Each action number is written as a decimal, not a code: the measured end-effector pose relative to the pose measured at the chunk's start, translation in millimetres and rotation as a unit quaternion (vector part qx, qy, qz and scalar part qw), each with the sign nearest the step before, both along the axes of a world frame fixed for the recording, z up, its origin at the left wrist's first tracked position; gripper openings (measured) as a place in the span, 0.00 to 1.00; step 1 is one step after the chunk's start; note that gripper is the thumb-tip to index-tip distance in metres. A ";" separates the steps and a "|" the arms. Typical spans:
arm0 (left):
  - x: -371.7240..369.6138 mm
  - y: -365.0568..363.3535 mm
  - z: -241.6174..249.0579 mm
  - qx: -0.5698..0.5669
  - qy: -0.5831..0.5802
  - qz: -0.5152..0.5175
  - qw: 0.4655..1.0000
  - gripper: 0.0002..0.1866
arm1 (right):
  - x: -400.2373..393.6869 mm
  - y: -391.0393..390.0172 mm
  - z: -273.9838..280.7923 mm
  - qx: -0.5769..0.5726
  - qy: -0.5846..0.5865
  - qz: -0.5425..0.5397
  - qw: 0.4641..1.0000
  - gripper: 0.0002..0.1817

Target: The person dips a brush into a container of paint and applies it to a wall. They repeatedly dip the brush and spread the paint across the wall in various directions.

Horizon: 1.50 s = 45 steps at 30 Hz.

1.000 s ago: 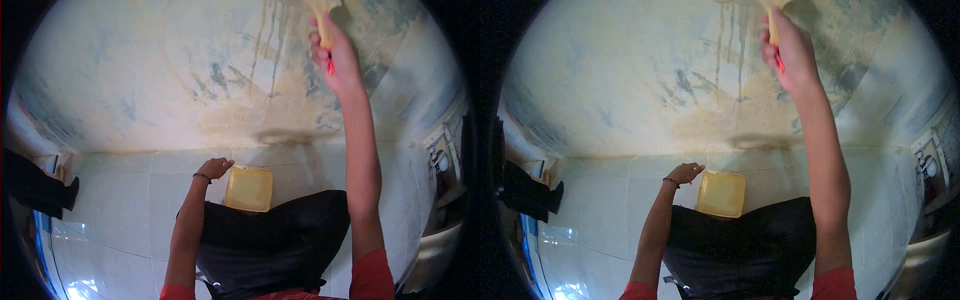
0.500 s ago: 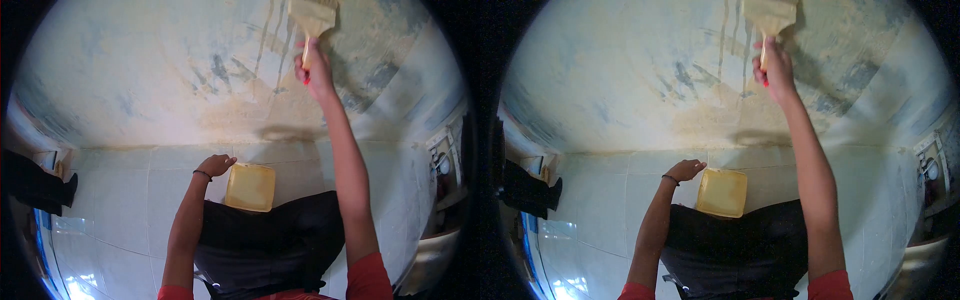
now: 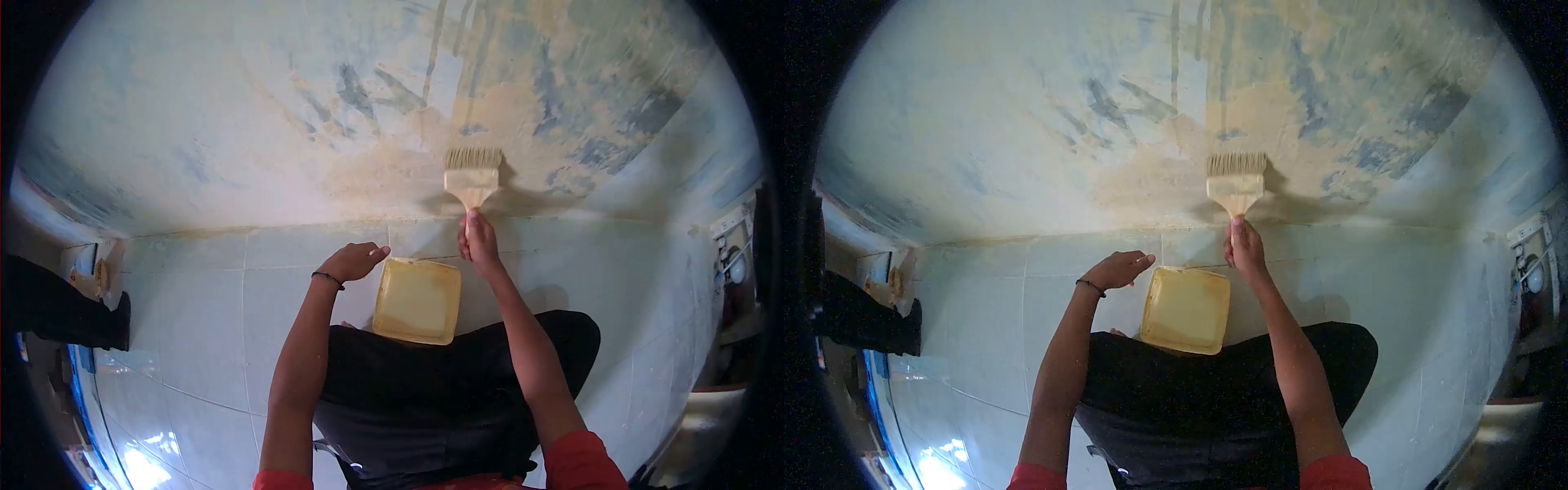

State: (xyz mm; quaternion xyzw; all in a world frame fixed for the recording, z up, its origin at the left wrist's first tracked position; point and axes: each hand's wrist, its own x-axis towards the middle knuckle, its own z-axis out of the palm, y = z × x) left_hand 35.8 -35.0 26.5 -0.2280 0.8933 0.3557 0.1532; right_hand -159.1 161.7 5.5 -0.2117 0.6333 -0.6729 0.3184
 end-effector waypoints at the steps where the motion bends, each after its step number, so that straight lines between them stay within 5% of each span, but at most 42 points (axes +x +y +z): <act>1: -0.8 -0.3 -1.0 0.001 -0.003 0.000 1.000 0.32 | 1.2 5.8 -9.4 0.001 -0.003 0.000 1.000 0.25; 15: -2.2 -1.6 -1.2 0.030 -0.042 0.026 0.998 0.32 | -1.1 34.7 -90.0 0.240 -0.152 0.009 0.959 0.26; 31: 0.4 -3.1 2.5 0.043 -0.042 0.048 0.997 0.32 | -4.8 34.6 -52.1 0.263 -0.279 0.060 0.922 0.21; 37: -2.2 -3.7 -5.1 0.034 -0.032 0.025 0.999 0.32 | -15.3 29.8 -12.0 0.213 -0.387 0.057 0.895 0.19; 45: -3.5 -7.0 -9.0 0.047 -0.006 0.022 0.999 0.32 | 4.5 -16.0 -25.4 0.076 -0.484 0.053 0.870 0.10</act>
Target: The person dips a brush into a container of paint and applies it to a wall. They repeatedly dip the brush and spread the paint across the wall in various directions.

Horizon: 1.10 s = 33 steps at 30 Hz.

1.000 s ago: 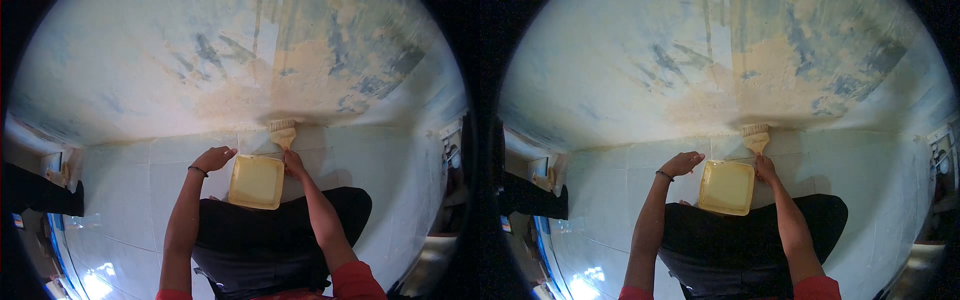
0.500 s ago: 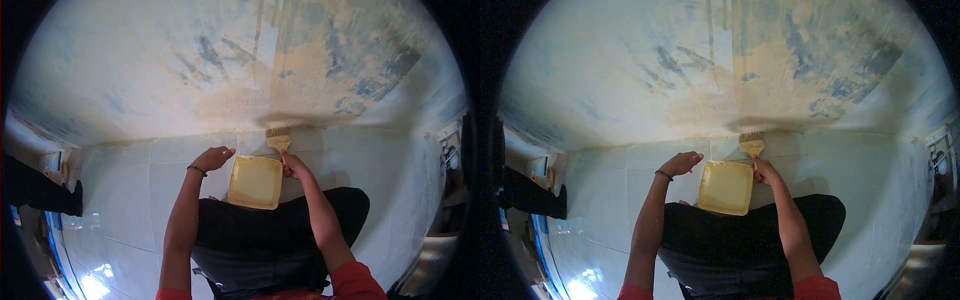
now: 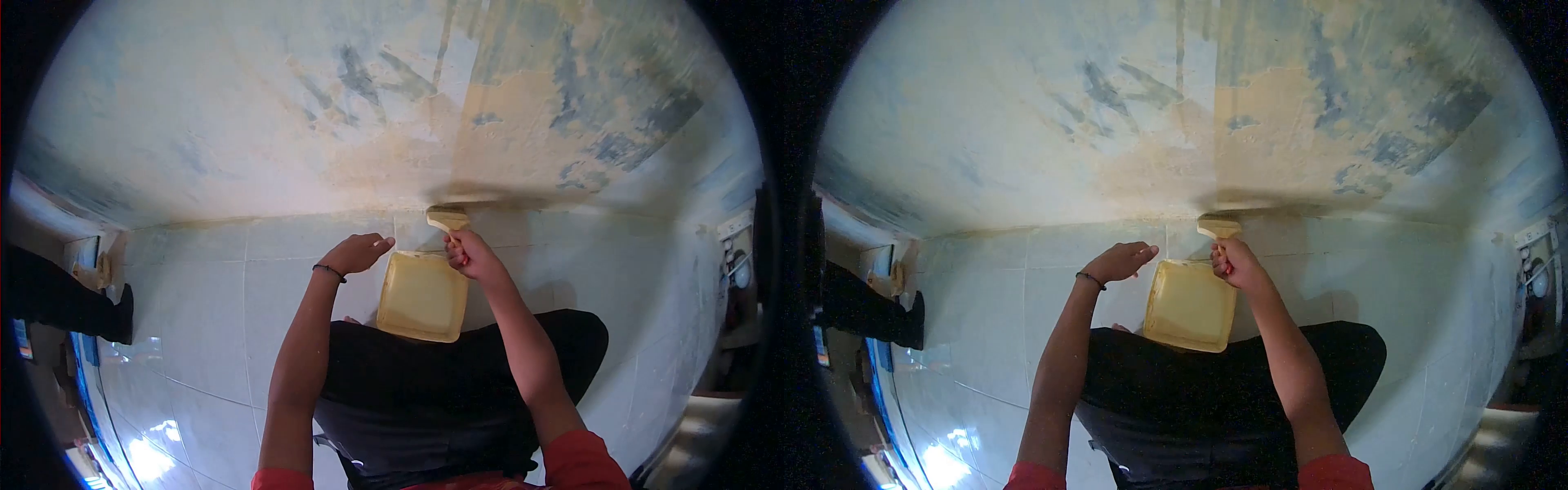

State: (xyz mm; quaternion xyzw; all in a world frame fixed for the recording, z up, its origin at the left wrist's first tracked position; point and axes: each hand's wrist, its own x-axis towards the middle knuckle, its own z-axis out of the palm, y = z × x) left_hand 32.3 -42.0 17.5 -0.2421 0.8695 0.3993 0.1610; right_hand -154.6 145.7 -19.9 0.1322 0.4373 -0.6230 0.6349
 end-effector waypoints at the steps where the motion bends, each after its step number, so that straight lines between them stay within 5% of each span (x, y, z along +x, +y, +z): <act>1: 0.6 -0.5 0.3 0.000 -0.001 0.002 1.000 0.32 | 6.3 -5.4 1.7 0.000 -0.001 0.002 1.000 0.10; 11: 2.8 -1.8 5.0 0.010 -0.017 0.012 1.000 0.33 | 19.2 -3.2 36.0 -0.012 0.076 -0.027 0.997 0.07; 33: 32.8 12.4 19.8 -0.009 0.006 0.032 0.999 0.36 | 37.9 18.6 314.7 -0.187 0.305 -0.011 0.934 0.08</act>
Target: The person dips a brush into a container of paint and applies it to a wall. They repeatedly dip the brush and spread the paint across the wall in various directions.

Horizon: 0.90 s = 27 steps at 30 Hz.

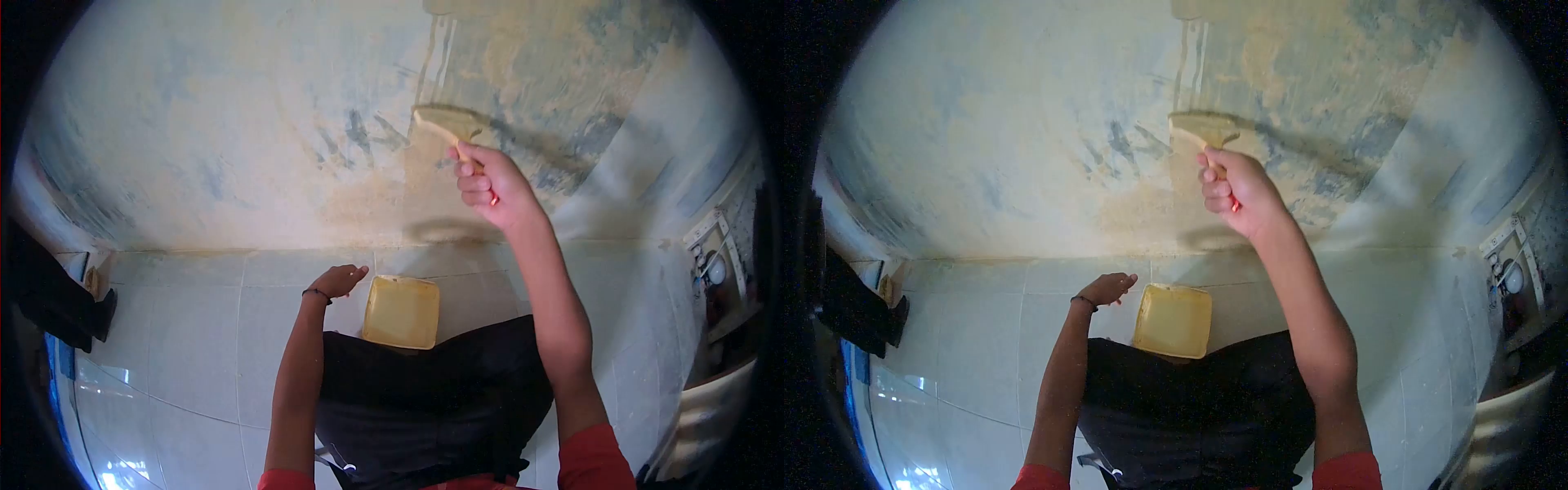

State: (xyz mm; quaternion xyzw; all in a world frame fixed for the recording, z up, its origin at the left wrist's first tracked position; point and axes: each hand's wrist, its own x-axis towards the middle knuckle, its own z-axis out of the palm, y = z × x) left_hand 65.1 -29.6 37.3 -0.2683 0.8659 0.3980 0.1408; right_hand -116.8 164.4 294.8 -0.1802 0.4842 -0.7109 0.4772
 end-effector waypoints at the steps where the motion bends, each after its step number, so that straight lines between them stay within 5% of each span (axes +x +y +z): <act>1: 1.3 0.1 -1.3 0.001 0.005 -0.002 1.000 0.36 | 0.8 -0.1 12.9 -0.001 0.004 0.001 1.000 0.08; 10: -0.1 -1.5 -4.8 -0.009 -0.002 -0.006 1.000 0.37 | 5.1 -7.0 116.2 -0.111 0.123 0.038 0.986 0.11; 16: -1.0 -4.2 -6.6 -0.005 0.011 -0.002 1.000 0.37 | -2.7 -24.4 168.4 -0.193 0.311 -0.045 0.929 0.17; 22: -4.1 -6.7 -5.2 -0.006 0.023 -0.012 1.000 0.36 | -4.2 -70.8 168.9 -0.196 0.359 -0.142 0.901 0.18; 27: -5.5 -9.5 0.8 -0.002 0.043 -0.019 0.999 0.35 | -32.4 -95.2 135.8 -0.181 0.320 -0.108 0.924 0.17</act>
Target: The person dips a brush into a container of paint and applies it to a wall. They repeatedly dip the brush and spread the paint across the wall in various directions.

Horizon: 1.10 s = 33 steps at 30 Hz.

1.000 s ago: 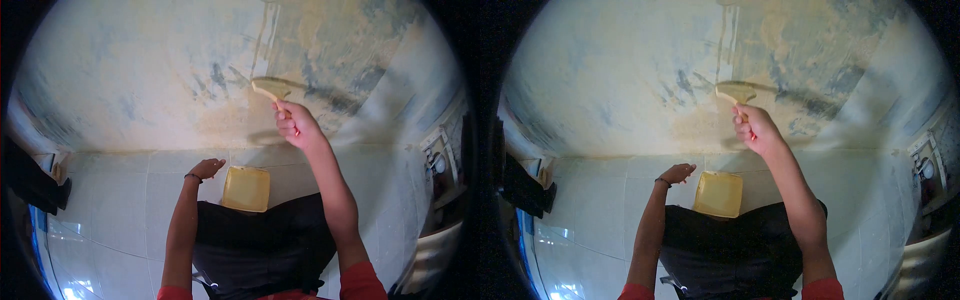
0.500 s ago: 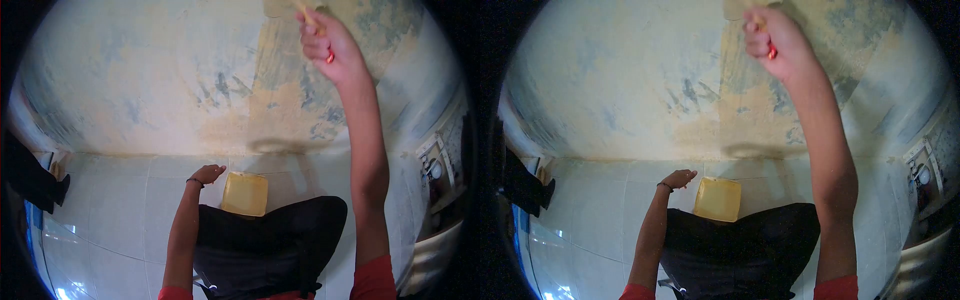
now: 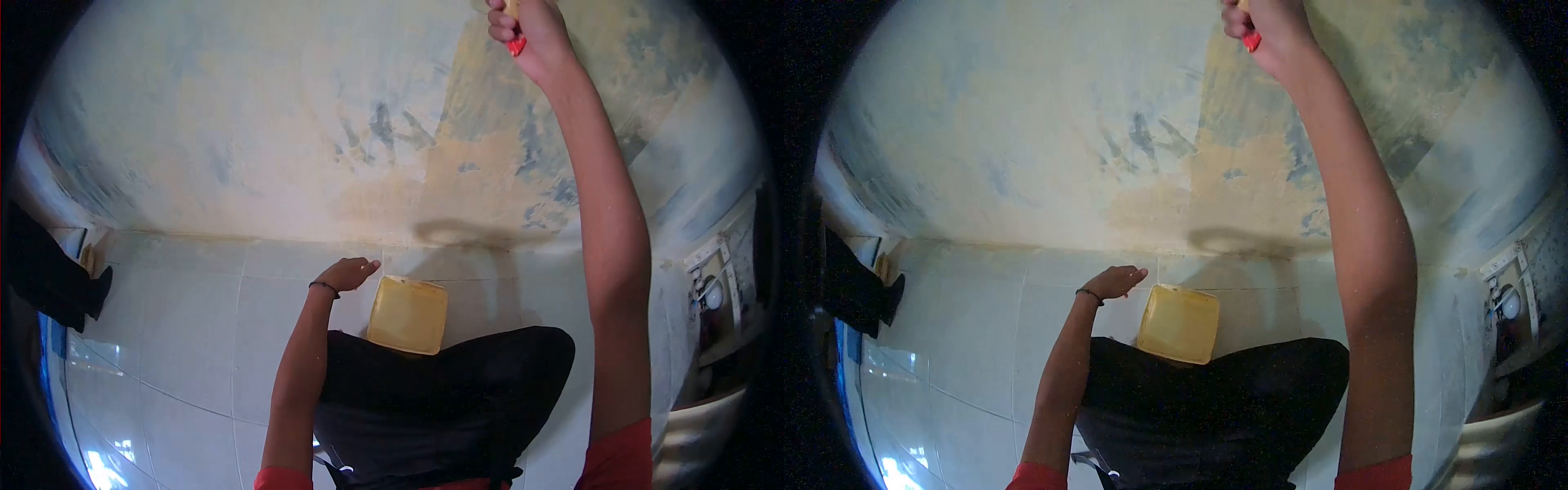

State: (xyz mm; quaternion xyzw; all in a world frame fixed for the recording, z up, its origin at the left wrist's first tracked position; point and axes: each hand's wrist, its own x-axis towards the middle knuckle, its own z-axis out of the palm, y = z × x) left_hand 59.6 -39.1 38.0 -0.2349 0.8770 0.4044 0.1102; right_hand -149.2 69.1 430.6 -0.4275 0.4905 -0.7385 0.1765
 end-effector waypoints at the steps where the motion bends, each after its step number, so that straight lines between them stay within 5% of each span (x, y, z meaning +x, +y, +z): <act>1: -2.1 -3.4 -3.3 0.003 0.005 0.000 1.000 0.35 | -0.4 -2.0 -12.0 -0.002 -0.014 0.014 1.000 0.17; 18: -15.2 -3.7 4.6 -0.001 -0.013 -0.009 1.000 0.31 | 58.2 20.5 -361.1 0.185 -0.276 0.011 0.943 0.22; 33: -19.9 -3.6 -1.6 0.006 -0.039 -0.013 0.999 0.32 | 80.9 49.3 -461.1 0.308 -0.458 0.000 0.834 0.21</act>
